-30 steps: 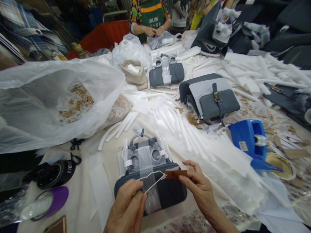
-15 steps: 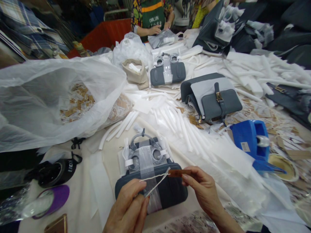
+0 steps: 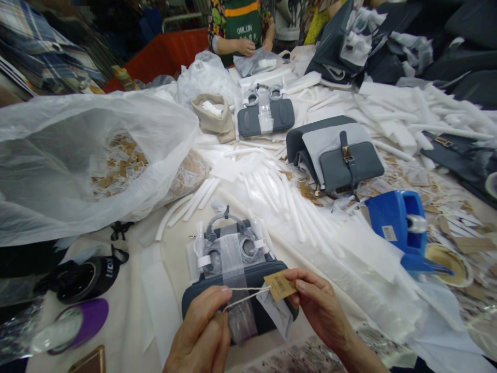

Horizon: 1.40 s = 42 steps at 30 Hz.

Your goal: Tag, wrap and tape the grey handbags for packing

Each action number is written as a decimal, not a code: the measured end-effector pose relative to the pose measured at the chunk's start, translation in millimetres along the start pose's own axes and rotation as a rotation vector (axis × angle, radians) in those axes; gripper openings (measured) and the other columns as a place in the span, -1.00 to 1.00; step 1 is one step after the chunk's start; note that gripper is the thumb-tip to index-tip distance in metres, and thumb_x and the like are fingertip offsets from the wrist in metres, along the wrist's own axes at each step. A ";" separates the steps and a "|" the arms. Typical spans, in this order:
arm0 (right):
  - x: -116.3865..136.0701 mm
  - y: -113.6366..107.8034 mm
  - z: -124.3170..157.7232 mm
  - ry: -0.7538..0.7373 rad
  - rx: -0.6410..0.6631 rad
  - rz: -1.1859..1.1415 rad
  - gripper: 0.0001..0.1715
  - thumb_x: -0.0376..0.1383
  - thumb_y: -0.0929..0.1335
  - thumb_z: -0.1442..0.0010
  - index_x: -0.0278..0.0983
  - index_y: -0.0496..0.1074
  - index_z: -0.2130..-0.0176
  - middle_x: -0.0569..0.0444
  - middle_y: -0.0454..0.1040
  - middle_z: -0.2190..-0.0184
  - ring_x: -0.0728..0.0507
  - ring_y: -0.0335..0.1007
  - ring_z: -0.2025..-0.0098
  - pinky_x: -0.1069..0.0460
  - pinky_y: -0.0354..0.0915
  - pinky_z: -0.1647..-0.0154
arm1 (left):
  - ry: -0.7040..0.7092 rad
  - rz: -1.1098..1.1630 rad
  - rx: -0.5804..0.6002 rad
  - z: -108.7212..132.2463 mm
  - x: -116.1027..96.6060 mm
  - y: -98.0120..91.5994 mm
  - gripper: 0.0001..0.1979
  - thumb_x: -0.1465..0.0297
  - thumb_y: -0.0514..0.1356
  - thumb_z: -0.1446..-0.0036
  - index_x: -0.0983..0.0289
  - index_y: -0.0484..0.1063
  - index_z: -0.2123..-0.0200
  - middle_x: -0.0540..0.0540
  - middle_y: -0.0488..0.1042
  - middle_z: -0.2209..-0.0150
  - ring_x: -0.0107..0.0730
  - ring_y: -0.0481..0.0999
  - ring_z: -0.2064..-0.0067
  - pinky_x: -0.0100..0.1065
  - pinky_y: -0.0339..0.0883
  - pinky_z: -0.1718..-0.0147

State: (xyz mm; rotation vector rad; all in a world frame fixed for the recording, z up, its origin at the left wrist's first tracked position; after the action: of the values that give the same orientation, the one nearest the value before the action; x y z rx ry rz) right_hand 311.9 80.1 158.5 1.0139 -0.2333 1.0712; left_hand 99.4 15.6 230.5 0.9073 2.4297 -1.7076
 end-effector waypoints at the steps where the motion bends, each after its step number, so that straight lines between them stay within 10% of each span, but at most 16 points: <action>1: 0.9 -0.2 0.9 -0.005 0.021 0.000 -0.67 -0.19 0.52 0.18 -0.32 0.57 0.37 0.05 0.49 0.54 0.03 0.21 0.58 0.12 0.18 0.53 | -0.009 0.000 0.003 -0.9 0.1 -0.6 -0.84 0.70 0.10 -0.07 0.37 0.32 0.33 0.26 0.41 0.13 -0.23 0.41 -0.02 -0.33 0.39 -0.01; 11: -1.2 -8.2 -0.4 -0.186 0.088 0.145 -0.69 -0.36 0.53 0.17 -0.15 0.57 0.32 0.03 0.56 0.26 -0.16 0.47 0.24 -0.01 0.37 0.20 | -0.095 0.055 -0.010 -8.9 -3.8 -4.1 -0.81 0.71 0.09 -0.05 0.32 0.28 0.38 0.25 0.41 0.11 -0.26 0.40 -0.03 -0.33 0.33 -0.03; 22: 7.1 -18.5 -4.8 -0.489 0.025 0.422 -0.85 -0.32 0.49 0.06 -0.13 0.59 0.36 0.03 0.56 0.35 -0.19 0.47 0.29 -0.01 0.41 0.30 | -0.192 0.123 -0.016 -16.3 -11.4 -4.1 -0.81 0.67 0.06 -0.08 0.26 0.26 0.41 0.21 0.42 0.09 -0.32 0.42 0.00 -0.36 0.33 0.00; 36: 27.1 -12.7 14.6 -1.117 0.002 1.199 -0.44 -0.50 0.36 -0.07 -0.06 0.40 -0.03 0.01 0.57 0.30 -0.14 0.51 0.33 0.05 0.42 0.31 | -0.367 0.302 -0.004 -5.7 -23.3 26.4 -0.84 0.57 0.04 -0.13 0.25 0.26 0.46 0.23 0.44 0.07 -0.34 0.50 0.09 -0.37 0.43 0.13; 42: 32.9 -9.3 17.1 -0.999 -0.043 1.316 -0.68 -0.39 0.35 -0.09 -0.14 0.55 0.14 0.05 0.54 0.53 -0.08 0.41 0.54 0.08 0.30 0.51 | -0.399 0.338 -0.030 -7.7 -33.9 36.9 -0.84 0.57 0.03 -0.13 0.25 0.26 0.46 0.21 0.43 0.06 -0.35 0.50 0.09 -0.39 0.42 0.13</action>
State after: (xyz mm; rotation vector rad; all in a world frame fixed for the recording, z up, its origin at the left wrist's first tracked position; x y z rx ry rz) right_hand 341.0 86.1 182.6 1.2839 -1.9215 1.5676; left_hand 147.4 15.8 214.0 0.8208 1.9191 -1.5486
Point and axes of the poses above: each hand's wrist, its own z-axis away from the middle knuckle, its own y-axis out of the palm, x = y × z, the point moved 1 cm from there along -z, towards the middle knuckle
